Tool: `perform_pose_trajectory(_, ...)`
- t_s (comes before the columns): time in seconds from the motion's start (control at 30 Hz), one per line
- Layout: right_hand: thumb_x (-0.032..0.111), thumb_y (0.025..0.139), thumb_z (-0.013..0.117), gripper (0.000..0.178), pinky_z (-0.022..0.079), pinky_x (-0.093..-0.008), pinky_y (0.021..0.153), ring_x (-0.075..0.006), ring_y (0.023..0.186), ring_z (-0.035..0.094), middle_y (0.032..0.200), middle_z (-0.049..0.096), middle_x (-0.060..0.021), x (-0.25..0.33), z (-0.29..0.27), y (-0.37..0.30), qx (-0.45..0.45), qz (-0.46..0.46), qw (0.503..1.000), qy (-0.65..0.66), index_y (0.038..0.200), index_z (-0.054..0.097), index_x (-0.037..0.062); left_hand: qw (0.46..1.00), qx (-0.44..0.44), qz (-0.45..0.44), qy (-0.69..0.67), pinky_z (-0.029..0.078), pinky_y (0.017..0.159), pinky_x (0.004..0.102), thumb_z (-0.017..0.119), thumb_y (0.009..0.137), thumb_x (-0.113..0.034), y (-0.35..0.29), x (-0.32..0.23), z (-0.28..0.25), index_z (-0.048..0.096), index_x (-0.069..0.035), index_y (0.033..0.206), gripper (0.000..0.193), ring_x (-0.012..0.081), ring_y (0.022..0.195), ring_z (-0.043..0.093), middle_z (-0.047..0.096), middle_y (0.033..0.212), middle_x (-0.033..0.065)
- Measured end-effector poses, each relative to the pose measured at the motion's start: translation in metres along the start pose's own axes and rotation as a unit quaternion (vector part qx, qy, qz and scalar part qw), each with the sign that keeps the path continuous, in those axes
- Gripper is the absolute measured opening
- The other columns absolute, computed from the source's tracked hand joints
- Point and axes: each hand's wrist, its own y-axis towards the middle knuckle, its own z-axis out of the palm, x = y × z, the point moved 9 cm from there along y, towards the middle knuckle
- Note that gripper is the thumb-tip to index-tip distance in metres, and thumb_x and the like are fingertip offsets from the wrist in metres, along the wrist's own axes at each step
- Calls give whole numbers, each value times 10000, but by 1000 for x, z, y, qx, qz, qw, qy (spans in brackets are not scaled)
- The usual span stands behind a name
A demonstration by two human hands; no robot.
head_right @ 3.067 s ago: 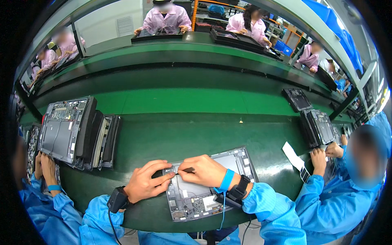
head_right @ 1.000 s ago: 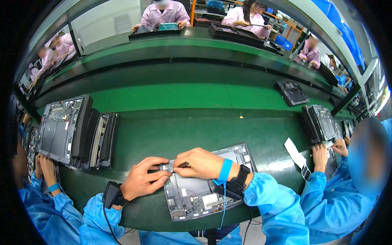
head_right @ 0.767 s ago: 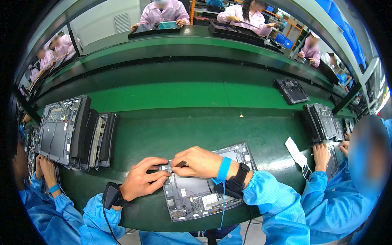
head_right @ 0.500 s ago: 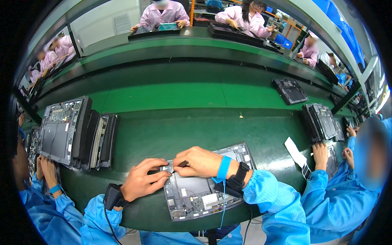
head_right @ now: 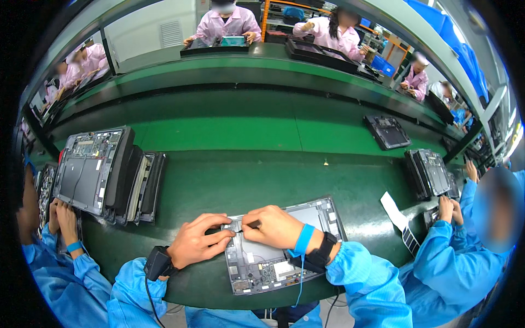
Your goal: Assembling internal components of a tablet device on a factory line.
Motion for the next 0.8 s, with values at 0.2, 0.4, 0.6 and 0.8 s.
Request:
perform_pose_trajectory(0.2, 178, 893, 608, 165, 495, -455, 603, -379, 671, 617, 735, 633, -149, 10, 11, -18, -39, 59, 993, -93, 824, 646, 34, 999, -28, 15, 16, 597, 688, 312, 739, 806, -120, -1, -4, -2, 747, -126, 926, 121, 212, 1038, 673, 656, 1121, 38)
perform_pose_trajectory(0.4, 244, 901, 592, 221, 511, -479, 553, -351, 634, 653, 642, 639, -150, 22, 16, -23, -84, 130, 968, -195, 767, 648, 77, 999, -37, 17, 32, 589, 654, 315, 739, 799, -126, -4, -5, -2, 736, -129, 943, 144, 221, 1070, 672, 659, 1102, 28)
perform_pose_trajectory(0.6, 256, 924, 583, 252, 500, -472, 508, -358, 565, 630, 616, 633, -149, 27, 23, -33, -115, 170, 955, -215, 766, 629, 65, 997, -51, 22, 54, 582, 634, 308, 732, 803, -134, -6, -7, 0, 729, -140, 964, 161, 216, 1071, 673, 659, 1079, 27)
perform_pose_trajectory(0.8, 248, 927, 581, 257, 490, -465, 483, -363, 534, 617, 602, 626, -149, 33, 28, -43, -137, 177, 951, -212, 756, 619, 60, 996, -62, 21, 52, 583, 651, 308, 736, 801, -138, -6, -7, 0, 728, -138, 956, 156, 215, 1073, 673, 659, 1072, 30)
